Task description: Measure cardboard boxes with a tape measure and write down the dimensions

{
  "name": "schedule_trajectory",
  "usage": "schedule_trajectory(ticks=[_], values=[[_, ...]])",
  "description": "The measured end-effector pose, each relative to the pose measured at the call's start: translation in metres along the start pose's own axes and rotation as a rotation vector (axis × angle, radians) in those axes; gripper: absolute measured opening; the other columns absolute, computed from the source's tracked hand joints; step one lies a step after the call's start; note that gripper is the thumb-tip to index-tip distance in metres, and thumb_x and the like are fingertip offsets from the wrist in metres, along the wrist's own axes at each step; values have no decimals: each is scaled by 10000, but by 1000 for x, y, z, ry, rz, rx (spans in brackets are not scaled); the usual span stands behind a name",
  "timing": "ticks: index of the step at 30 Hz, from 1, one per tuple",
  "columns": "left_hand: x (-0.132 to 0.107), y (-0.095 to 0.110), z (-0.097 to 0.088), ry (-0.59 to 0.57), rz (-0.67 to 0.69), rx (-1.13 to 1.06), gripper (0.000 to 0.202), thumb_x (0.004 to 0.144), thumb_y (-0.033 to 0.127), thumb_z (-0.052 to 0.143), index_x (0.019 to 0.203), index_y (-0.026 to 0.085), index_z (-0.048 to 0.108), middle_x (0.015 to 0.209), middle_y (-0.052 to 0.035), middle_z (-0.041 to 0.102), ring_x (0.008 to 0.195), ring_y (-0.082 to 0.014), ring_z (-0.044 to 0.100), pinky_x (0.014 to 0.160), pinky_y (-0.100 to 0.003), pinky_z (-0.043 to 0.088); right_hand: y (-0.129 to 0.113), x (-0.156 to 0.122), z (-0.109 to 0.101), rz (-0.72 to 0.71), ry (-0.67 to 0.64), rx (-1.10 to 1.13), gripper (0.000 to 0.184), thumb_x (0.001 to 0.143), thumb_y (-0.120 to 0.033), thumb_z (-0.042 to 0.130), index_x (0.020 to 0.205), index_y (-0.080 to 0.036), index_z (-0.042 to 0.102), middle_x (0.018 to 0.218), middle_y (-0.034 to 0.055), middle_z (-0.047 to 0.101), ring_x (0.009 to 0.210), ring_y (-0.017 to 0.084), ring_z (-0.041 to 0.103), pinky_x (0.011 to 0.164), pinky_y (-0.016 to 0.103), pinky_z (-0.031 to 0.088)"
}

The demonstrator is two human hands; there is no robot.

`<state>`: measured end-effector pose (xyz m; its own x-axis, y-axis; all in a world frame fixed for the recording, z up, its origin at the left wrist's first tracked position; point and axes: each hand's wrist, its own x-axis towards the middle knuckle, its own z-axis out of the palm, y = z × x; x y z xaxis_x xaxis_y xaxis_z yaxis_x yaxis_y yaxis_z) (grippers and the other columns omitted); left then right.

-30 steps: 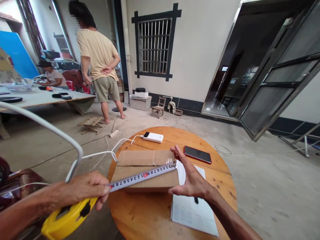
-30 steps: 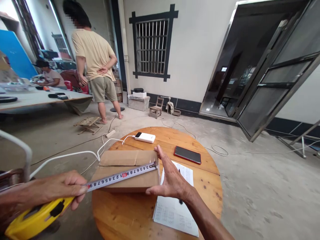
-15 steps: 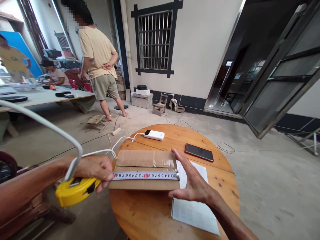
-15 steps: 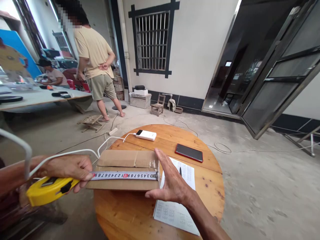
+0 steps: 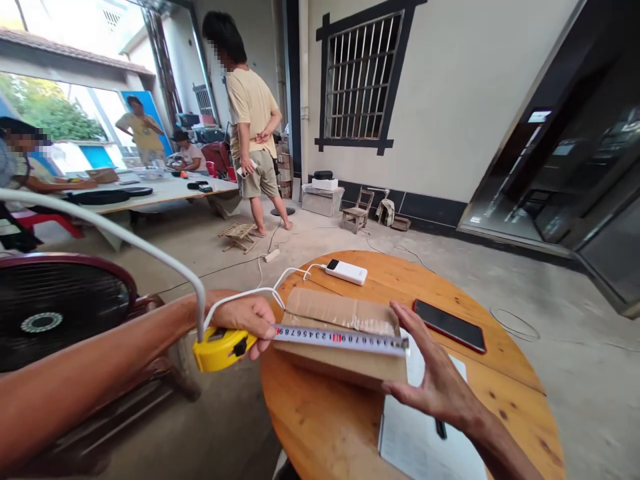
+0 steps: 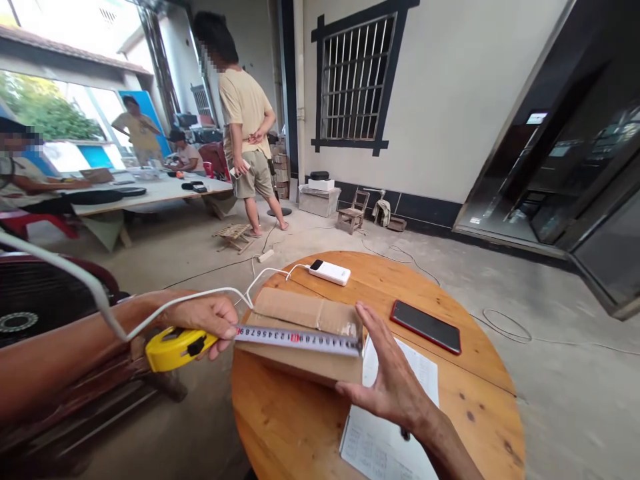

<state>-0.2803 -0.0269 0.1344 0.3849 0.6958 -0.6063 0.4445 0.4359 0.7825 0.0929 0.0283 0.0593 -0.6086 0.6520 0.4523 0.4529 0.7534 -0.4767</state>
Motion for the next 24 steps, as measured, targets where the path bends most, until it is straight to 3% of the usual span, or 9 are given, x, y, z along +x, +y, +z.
schedule_trajectory(ticks=[4, 7, 10, 13, 16, 24], values=[[-15, -16, 12, 197, 126, -161, 298, 776, 461, 616, 703, 175, 656, 679, -24, 692, 572, -150, 605, 559, -240, 442, 11, 14, -3, 320, 90, 312, 932, 654, -498, 736, 1435, -254, 291, 1475, 112, 342, 1308, 341, 384, 1057, 504, 353], [-16, -29, 42, 331, 190, -265, 338, 814, 488, 556, 724, 169, 618, 699, -20, 685, 559, -127, 597, 549, -221, 423, 13, 26, -7, 578, 151, 590, 828, 653, -536, 722, 1355, -196, 441, 1360, 142, 500, 1234, 349, 473, 999, 483, 412], [-7, -37, 78, 365, 206, -333, 362, 817, 507, 539, 736, 160, 600, 701, -28, 679, 555, -131, 601, 536, -222, 416, 7, 33, -10, 702, 176, 737, 795, 625, -544, 740, 1283, -153, 523, 1253, 149, 594, 1199, 353, 506, 987, 454, 418], [5, -44, 103, 411, 205, -426, 393, 789, 549, 557, 752, 161, 606, 703, -26, 675, 550, -138, 593, 509, -221, 408, 0, 34, -15, 742, 166, 824, 764, 630, -518, 749, 1260, -143, 537, 1186, 139, 636, 1148, 339, 548, 970, 451, 423], [14, -52, 114, 419, 209, -468, 408, 775, 563, 570, 731, 160, 607, 687, -28, 677, 547, -135, 584, 509, -215, 405, -3, 34, -22, 746, 158, 847, 651, 646, -496, 744, 1182, -157, 597, 1173, 115, 640, 1120, 321, 560, 935, 431, 437], [31, -52, 141, 508, 216, -520, 414, 730, 581, 607, 676, 171, 614, 638, -17, 653, 516, -124, 553, 479, -195, 398, -1, 48, -40, 546, -6, 803, 419, 779, -536, 580, 877, -137, 665, 864, 74, 655, 840, 231, 573, 718, 321, 445]])
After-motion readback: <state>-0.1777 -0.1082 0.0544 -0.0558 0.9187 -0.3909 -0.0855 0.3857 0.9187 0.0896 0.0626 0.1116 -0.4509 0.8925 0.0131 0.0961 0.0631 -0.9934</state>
